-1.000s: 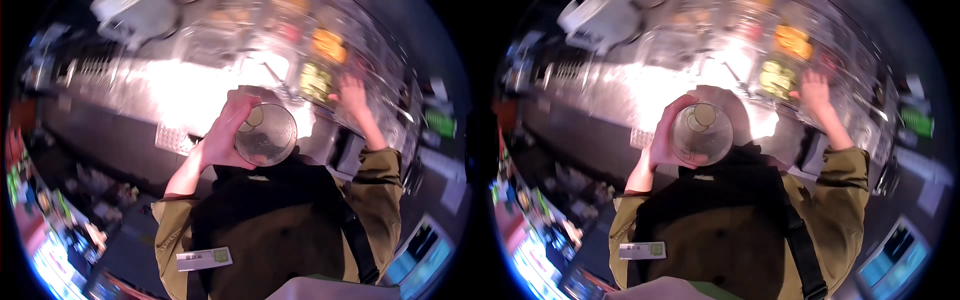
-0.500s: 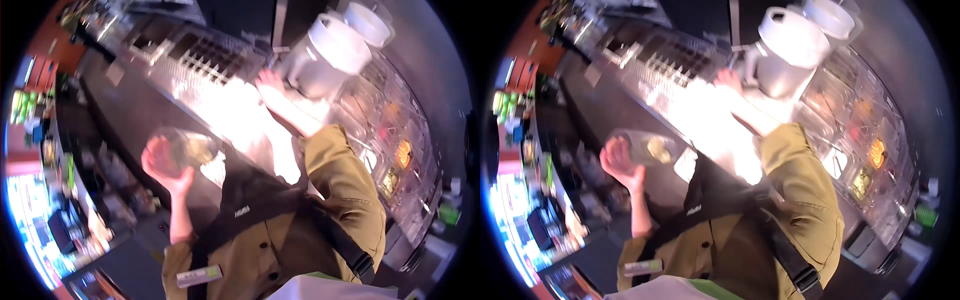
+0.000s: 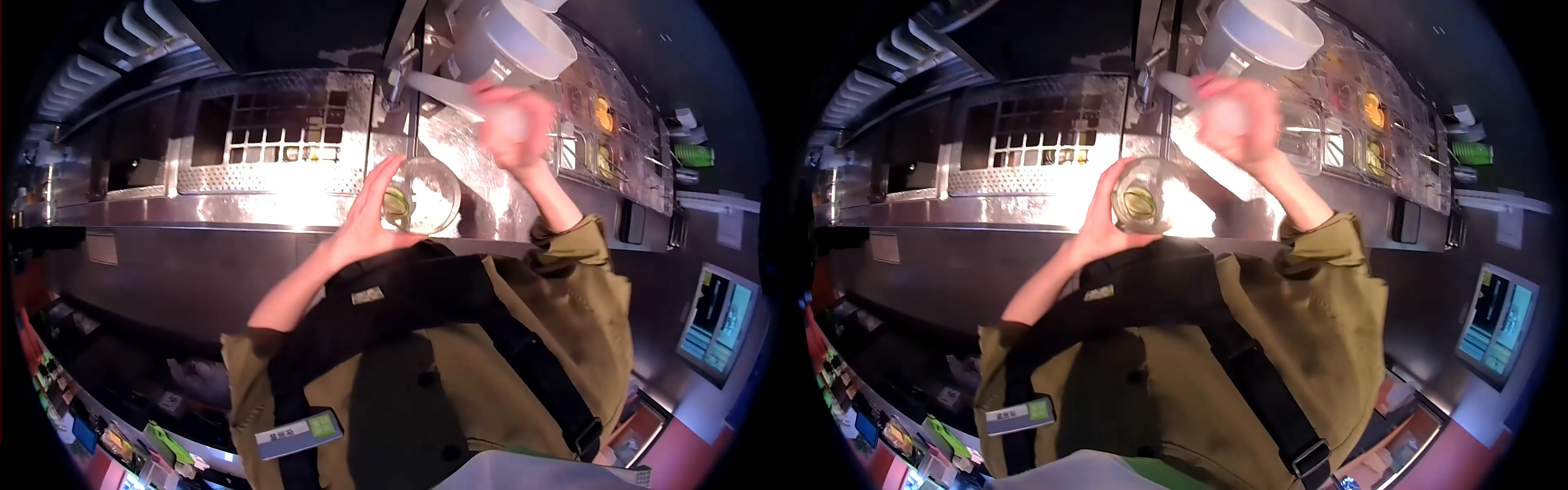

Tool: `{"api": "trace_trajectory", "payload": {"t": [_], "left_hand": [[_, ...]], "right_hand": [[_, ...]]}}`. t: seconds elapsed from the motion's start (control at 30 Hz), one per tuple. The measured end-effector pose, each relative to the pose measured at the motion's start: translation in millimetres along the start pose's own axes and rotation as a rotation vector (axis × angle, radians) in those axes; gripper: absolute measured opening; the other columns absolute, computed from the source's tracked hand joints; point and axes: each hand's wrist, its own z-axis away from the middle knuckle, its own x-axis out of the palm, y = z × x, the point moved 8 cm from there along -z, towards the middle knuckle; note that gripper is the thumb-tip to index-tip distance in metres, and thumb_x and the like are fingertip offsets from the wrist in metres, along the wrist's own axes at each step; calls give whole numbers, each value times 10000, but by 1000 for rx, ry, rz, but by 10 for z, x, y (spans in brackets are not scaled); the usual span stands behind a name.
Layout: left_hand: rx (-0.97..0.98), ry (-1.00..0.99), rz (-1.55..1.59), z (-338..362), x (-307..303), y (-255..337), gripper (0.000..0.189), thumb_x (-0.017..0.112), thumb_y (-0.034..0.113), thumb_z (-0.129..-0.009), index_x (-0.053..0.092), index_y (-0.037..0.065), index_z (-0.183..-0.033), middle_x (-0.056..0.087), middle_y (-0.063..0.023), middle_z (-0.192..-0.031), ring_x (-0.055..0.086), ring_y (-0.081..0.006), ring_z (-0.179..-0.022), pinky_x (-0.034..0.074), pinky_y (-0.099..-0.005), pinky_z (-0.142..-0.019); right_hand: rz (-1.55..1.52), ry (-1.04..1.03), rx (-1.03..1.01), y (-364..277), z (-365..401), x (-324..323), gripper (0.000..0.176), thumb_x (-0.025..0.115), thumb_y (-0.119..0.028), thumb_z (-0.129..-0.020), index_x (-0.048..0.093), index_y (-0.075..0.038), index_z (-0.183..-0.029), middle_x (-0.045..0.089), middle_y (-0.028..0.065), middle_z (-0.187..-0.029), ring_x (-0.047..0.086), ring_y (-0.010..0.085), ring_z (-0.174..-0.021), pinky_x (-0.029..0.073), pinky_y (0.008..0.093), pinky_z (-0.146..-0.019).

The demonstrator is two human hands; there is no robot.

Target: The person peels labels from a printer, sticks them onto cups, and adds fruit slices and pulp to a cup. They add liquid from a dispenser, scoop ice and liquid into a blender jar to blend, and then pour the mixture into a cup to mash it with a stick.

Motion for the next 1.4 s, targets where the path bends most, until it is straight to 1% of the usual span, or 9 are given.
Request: {"api": "trace_trajectory", "payload": {"t": [0.07,0.33,0.4,0.63,0.77,0.93,1.1,1.37,1.4], "left_hand": [[106,-22,-4,-71,26,-33,1036,816,197,-476,208,25,-1296,307,-191,-1267,353,-317,-1170,303,-398,-972],[2,-211,-13,-9,-118,-102,1389,817,466,-402,-125,25,-1322,110,-246,-1348,105,-415,-1266,159,-478,-1029],[323,-12,-182,-287,-450,421,1366,781,543,-392,-34,-23,-1331,63,-267,-1373,74,-412,-1281,122,-480,-1037],[224,-87,-331,-378,57,613,797,770,364,-506,457,-21,-1130,483,-184,-1110,453,-353,-1056,389,-409,-887],[321,-168,-504,-340,115,732,741,704,317,-545,436,-37,-1139,431,-204,-1195,404,-344,-1133,317,-413,-968],[356,-237,-302,-445,-12,769,634,685,245,-510,485,-45,-1037,497,-198,-1096,468,-333,-1035,369,-389,-909],[482,-129,-342,-376,-5,777,550,685,265,-461,500,21,-918,495,-161,-1019,468,-328,-972,392,-389,-828],[226,-383,-341,-419,-19,792,692,702,270,-507,488,24,-1117,442,-168,-1219,420,-316,-1113,347,-405,-907],[403,-135,-321,-363,-61,789,667,681,241,-483,484,39,-1087,495,-149,-1084,465,-337,-1018,374,-395,-881]], "right_hand": [[301,432,47,-507,-336,-570,383,611,-247,-768,415,-11,-999,544,132,-836,573,235,-646,514,368,-603],[-355,29,102,-1214,-643,-516,330,612,-234,-762,443,-34,-963,526,106,-816,541,191,-652,470,320,-594],[-406,50,160,-1199,-592,-491,334,611,-228,-761,441,-40,-978,521,101,-815,533,184,-655,460,314,-595],[-630,334,385,-956,-187,-270,359,609,-207,-755,431,-60,-1030,505,84,-814,508,163,-665,426,293,-598],[-1636,359,156,-750,-214,-274,366,676,-174,-707,449,-79,-978,541,38,-765,525,165,-631,444,280,-574],[-1227,33,143,-860,-562,8,314,611,-211,-775,467,-91,-1027,547,36,-718,534,161,-602,469,307,-547],[-999,299,287,-1052,-520,110,286,685,-251,-687,481,-52,-712,527,51,-619,517,145,-517,431,252,-465],[-1054,212,230,-827,-310,91,340,678,-311,-693,491,-36,-763,542,79,-680,533,158,-570,439,268,-520],[-1044,202,235,-838,-301,81,343,677,-311,-694,490,-36,-776,543,78,-689,533,158,-578,439,268,-525]]}}
